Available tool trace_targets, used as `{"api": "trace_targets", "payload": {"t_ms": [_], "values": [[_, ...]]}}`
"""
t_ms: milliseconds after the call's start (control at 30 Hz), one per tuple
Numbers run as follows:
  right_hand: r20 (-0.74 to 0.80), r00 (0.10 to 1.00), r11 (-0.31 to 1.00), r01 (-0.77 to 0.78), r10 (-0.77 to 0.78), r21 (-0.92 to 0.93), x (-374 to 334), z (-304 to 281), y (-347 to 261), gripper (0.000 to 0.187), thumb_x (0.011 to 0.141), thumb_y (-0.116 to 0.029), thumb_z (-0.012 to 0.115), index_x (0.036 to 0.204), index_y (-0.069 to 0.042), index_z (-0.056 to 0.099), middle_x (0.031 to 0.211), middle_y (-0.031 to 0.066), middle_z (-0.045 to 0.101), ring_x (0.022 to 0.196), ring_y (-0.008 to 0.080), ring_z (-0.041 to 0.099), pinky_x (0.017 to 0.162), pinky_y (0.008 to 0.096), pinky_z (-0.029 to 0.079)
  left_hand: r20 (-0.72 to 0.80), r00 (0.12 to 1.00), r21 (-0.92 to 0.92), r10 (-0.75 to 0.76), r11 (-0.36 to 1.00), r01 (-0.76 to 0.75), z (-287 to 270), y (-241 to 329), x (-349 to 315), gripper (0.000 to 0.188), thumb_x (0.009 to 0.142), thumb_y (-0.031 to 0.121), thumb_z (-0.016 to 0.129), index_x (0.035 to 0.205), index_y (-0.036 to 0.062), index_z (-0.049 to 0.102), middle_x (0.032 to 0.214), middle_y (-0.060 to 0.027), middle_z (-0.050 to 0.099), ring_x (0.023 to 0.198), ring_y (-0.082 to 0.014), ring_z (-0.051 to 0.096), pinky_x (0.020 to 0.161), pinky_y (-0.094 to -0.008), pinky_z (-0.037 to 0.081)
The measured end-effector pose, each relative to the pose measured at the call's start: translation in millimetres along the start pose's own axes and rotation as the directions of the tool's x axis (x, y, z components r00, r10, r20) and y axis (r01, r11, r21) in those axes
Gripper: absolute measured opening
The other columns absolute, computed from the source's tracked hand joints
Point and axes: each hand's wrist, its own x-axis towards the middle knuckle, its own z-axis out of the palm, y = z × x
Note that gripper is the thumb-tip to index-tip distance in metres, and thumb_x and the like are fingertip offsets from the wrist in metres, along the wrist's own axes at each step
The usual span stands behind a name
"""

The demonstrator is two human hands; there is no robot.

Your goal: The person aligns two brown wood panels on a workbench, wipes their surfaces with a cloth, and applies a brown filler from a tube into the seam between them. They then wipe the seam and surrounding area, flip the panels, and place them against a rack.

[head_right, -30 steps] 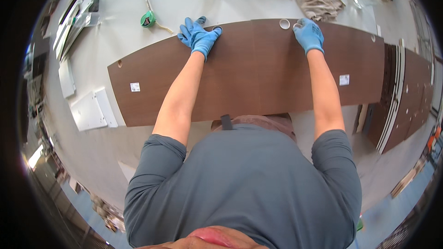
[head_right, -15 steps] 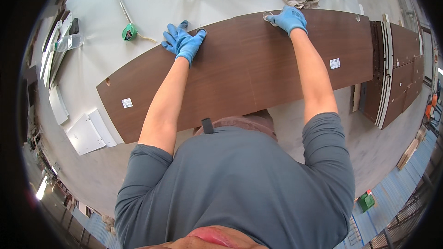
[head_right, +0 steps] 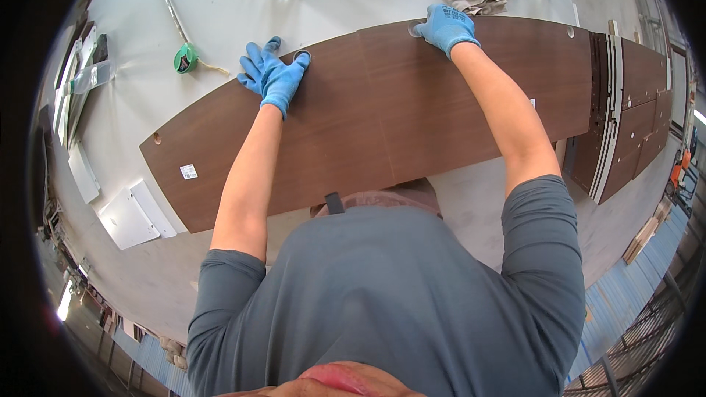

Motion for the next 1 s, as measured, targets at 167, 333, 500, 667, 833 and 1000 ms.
{"api": "trace_targets", "payload": {"t_ms": [167, 333, 500, 667, 833, 1000], "values": [[-0.413, 0.908, 0.982, 0.137, -0.073, 0.127, -25.3, 56.3, 9.2, 0.036, 0.094, -0.042, 0.076, 0.110, -0.010, 0.073, 0.114, 0.0128, 0.075, 0.104, 0.0379, 0.072, 0.093, 0.0491, 0.057, -0.168, 0.985, 0.028, 0.045, 0.999, -0.041, 11.8, -7.1, 0.3, 0.086, 0.073, 0.064, 0.085, 0.145, 0.0220, 0.066, 0.153, -0.0080, 0.038, 0.150, -0.0364, 0.026, 0.128, -0.0636, 0.007], [-0.729, 0.667, 0.938, 0.330, -0.151, 0.108, -52.4, 117.0, 24.4, 0.033, 0.097, -0.032, 0.078, 0.120, -0.009, 0.071, 0.124, 0.0174, 0.068, 0.108, 0.0386, 0.070, 0.090, 0.0499, 0.058, -0.135, 0.990, -0.048, 0.043, 0.998, -0.050, 20.4, -15.3, 1.4, 0.089, 0.075, 0.064, 0.084, 0.150, 0.0219, 0.061, 0.167, -0.0124, 0.028, 0.163, -0.0414, 0.008, 0.128, -0.0661, 0.000], [-0.538, 0.843, 0.905, 0.208, 0.027, 0.371, -40.6, 110.8, 14.1, 0.029, 0.098, -0.025, 0.074, 0.120, -0.005, 0.072, 0.117, 0.0205, 0.073, 0.106, 0.0367, 0.072, 0.091, 0.0473, 0.058, -0.134, 0.972, -0.232, 0.192, 0.948, -0.219, 12.4, -45.5, 3.1, 0.075, 0.081, 0.048, 0.085, 0.145, 0.0152, 0.064, 0.161, -0.0144, 0.037, 0.160, -0.0409, 0.018, 0.131, -0.0595, 0.007], [-0.288, 0.944, 0.781, 0.302, -0.164, 0.546, -64.9, 80.9, -73.4, 0.036, 0.096, -0.034, 0.073, 0.118, -0.005, 0.076, 0.112, 0.0182, 0.079, 0.105, 0.0366, 0.075, 0.094, 0.0466, 0.058, -0.510, 0.829, -0.105, 0.227, 0.941, -0.322, 6.2, -119.1, -25.8, 0.061, 0.086, 0.035, 0.081, 0.139, 0.0107, 0.067, 0.159, -0.0246, 0.049, 0.152, -0.0471, 0.037, 0.126, -0.0599, 0.025], [-0.039, 0.954, 0.952, 0.299, -0.297, 0.064, -74.9, 41.0, -186.8, 0.051, 0.094, -0.051, 0.073, 0.119, -0.006, 0.077, 0.120, 0.0156, 0.078, 0.112, 0.0353, 0.075, 0.097, 0.0478, 0.058, -0.583, 0.769, 0.070, 0.263, 0.959, -0.275, -15.8, -213.5, -60.1, 0.060, 0.089, 0.033, 0.079, 0.144, 0.0115, 0.066, 0.167, -0.0265, 0.041, 0.157, -0.0501, 0.032, 0.127, -0.0614, 0.025], [0.114, 0.975, 0.973, 0.202, -0.189, -0.112, -61.6, 21.7, -235.8, 0.066, 0.085, -0.064, 0.077, 0.124, -0.010, 0.078, 0.126, 0.0143, 0.078, 0.119, 0.0340, 0.074, 0.102, 0.0460, 0.057, -0.589, 0.746, 0.122, 0.310, 0.947, -0.298, -12.2, -250.5, -74.7, 0.061, 0.092, 0.032, 0.077, 0.148, 0.0113, 0.064, 0.162, -0.0277, 0.049, 0.152, -0.0500, 0.041, 0.126, -0.0624, 0.031]]}}
